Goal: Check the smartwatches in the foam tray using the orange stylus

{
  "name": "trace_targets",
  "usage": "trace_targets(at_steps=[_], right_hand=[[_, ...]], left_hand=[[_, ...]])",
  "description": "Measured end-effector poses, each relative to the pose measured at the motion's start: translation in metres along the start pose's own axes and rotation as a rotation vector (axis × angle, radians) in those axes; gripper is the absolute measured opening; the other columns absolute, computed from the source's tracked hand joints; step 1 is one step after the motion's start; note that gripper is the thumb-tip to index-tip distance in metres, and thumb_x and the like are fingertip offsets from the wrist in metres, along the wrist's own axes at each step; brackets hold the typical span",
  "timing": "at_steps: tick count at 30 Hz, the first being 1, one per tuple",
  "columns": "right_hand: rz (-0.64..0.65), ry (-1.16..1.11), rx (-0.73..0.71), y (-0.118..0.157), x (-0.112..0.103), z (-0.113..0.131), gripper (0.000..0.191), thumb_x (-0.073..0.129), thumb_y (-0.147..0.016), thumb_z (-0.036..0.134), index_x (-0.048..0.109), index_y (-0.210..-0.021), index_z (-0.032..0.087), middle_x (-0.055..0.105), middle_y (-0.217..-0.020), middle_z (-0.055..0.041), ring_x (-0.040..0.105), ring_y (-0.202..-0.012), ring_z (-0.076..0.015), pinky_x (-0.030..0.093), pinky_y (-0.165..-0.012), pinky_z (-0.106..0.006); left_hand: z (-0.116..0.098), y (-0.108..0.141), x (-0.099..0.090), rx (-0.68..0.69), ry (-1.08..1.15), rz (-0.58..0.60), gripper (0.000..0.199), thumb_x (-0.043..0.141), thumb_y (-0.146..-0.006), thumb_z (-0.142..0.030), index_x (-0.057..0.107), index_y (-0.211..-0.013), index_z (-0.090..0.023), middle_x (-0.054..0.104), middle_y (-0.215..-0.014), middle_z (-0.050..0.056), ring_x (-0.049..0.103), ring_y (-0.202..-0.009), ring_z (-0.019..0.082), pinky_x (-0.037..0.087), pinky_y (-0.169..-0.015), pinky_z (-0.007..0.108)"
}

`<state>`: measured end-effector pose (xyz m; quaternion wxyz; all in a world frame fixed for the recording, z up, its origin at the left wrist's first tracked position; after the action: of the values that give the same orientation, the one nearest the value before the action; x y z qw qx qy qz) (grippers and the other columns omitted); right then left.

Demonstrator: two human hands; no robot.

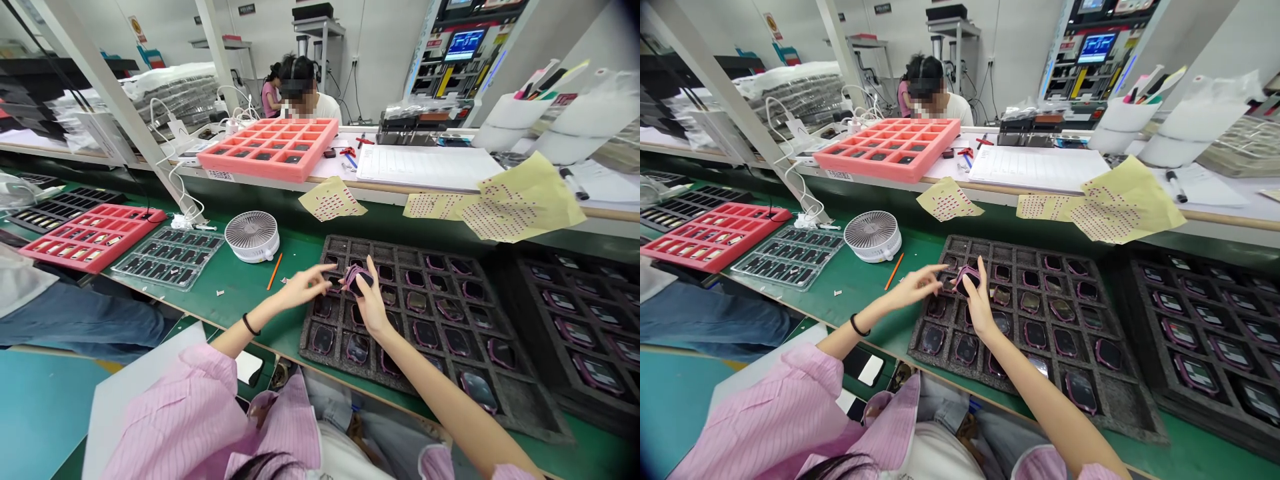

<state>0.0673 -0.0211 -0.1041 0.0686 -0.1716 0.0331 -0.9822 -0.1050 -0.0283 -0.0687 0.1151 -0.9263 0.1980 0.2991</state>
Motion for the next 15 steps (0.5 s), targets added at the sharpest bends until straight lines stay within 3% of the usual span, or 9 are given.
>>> trace_targets(at_steps=[2,5,9,15], right_hand=[[-0.016,-0.021,0.000,-0.001,0.001,0.003,0.074,0.058,-0.085,0.048,0.021,-0.149,0.039,0.066,-0.106,0.0002,0.067,-0.094,-0.0198,0.048,-0.094,-0.041],[-0.053,-0.066,0.032,-0.001,0.001,0.004,0.074,0.060,-0.083,0.047,0.025,-0.148,0.037,0.066,-0.100,0.0001,0.067,-0.088,-0.0201,0.050,-0.087,-0.040],[-0.071,-0.155,0.078,0.000,0.003,0.003,0.077,0.065,-0.080,0.044,0.028,-0.147,0.035,0.066,-0.094,0.0014,0.067,-0.083,-0.0188,0.052,-0.078,-0.037],[-0.062,-0.183,0.053,0.001,0.005,0.006,0.076,0.065,-0.080,0.044,0.029,-0.147,0.036,0.067,-0.093,0.0012,0.067,-0.080,-0.0183,0.052,-0.074,-0.036]], left_hand=[[0.018,0.004,-0.023,-0.133,-0.269,-0.126,0.034,0.050,-0.091,-0.032,0.057,-0.121,-0.018,0.064,-0.093,0.004,0.061,-0.071,0.012,0.047,-0.069,0.024],[0.042,0.006,-0.035,-0.252,-0.468,-0.129,0.021,0.056,-0.086,-0.025,0.065,-0.104,-0.017,0.060,-0.107,0.007,0.062,-0.090,0.018,0.049,-0.079,0.028],[0.062,-0.003,-0.027,-0.303,-0.476,-0.123,0.017,0.061,-0.083,-0.026,0.067,-0.095,-0.017,0.060,-0.107,0.008,0.060,-0.103,0.024,0.050,-0.084,0.033],[0.069,-0.019,-0.024,-0.363,-0.401,-0.133,0.010,0.066,-0.074,-0.023,0.067,-0.069,-0.014,0.066,-0.086,0.008,0.065,-0.089,0.023,0.054,-0.076,0.032]])
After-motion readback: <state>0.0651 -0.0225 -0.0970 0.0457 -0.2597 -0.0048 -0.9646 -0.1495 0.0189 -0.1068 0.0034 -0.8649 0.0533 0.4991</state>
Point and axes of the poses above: each hand's wrist, its own y-axis away from the middle knuckle, its own x-axis out of the palm, z = x × y, the point moved 4 cm from there along -y, towards the middle knuckle
